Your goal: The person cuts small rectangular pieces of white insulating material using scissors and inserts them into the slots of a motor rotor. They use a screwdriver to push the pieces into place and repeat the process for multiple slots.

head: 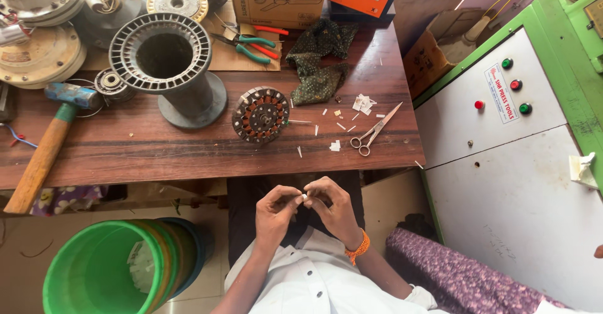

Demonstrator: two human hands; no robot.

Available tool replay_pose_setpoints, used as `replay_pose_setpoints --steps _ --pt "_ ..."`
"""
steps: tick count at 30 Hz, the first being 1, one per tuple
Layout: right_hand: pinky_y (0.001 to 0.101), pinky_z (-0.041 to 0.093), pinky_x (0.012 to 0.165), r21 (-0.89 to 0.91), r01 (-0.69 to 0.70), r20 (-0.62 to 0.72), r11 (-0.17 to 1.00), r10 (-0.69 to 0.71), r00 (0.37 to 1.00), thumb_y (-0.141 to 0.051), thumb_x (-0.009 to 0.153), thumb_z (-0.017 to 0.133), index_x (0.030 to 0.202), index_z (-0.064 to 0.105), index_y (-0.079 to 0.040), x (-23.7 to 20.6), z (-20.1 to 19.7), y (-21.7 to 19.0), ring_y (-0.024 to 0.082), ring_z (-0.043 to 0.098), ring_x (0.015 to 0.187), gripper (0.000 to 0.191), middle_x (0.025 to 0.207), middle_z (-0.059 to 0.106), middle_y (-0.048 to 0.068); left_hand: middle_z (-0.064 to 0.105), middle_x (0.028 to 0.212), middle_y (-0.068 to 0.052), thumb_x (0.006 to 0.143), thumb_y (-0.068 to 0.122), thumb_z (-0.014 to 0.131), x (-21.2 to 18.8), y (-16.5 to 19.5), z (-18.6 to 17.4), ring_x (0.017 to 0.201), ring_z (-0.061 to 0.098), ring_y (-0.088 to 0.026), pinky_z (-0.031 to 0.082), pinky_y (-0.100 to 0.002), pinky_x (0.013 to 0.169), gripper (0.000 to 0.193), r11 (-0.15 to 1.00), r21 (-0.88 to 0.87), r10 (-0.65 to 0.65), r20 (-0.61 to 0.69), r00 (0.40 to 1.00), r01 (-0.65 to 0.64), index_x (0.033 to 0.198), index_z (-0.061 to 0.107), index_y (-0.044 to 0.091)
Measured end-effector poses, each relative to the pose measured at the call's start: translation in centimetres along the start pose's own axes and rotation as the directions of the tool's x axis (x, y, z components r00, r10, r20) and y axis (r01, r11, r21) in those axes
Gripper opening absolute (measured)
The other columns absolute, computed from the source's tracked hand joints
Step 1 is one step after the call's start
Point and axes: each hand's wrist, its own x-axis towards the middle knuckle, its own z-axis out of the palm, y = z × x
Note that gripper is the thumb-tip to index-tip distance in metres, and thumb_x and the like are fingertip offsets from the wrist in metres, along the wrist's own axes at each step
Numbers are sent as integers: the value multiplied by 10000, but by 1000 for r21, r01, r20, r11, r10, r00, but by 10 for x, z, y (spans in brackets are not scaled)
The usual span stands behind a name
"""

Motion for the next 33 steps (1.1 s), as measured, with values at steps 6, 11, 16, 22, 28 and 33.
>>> replay_pose_setpoints --steps 6,11,16,22,28,33 --pt "258 620 740 -310 154 -3 938 -163 987 -9 881 756 1056 718 -23 2 17 -16 146 749 870 179 981 749 91 720 773 -28 928 26 718 -5 14 -21 655 661 -58 509 -214 555 50 987 119 100 59 993 -106 961 734 -8" --pt "259 635 712 -258 -55 -78 965 36 996 5 880 732 1058 734 -13 4 27 -27 151 781 836 179 933 773 89 713 731 -48 917 30 723 7 25 -29 564 656 -70 499 -230 473 44 949 262 136 165 977 -177 929 713 -11" --pt "255 611 686 -395 125 -45 910 -155 987 31 859 748 988 707 -12 -2 31 -35 162 755 801 142 919 744 95 731 761 -42 886 59 753 11 16 -45 578 642 -65 491 -219 480 91 972 189 94 235 968 -140 954 758 -1" --pt "251 603 615 -508 307 43 804 -333 942 39 815 775 941 702 -41 -6 51 -48 142 733 738 166 917 733 74 737 826 -31 919 61 744 -6 16 -58 681 660 -65 544 -214 538 86 993 -116 0 215 977 25 975 756 -3" --pt "244 605 607 -460 349 84 816 -351 932 13 808 804 947 726 -40 9 78 -53 140 739 741 168 922 749 81 689 865 -45 925 5 710 -16 50 -89 700 677 -69 572 -220 542 37 987 81 121 189 975 -138 957 700 -12" --pt "241 613 670 -293 244 57 924 -238 970 -3 831 784 981 730 -21 20 95 -43 130 752 799 160 923 766 83 645 868 -56 942 -29 697 -13 66 -104 680 654 -84 550 -227 553 51 966 126 208 151 966 -227 949 647 -22"
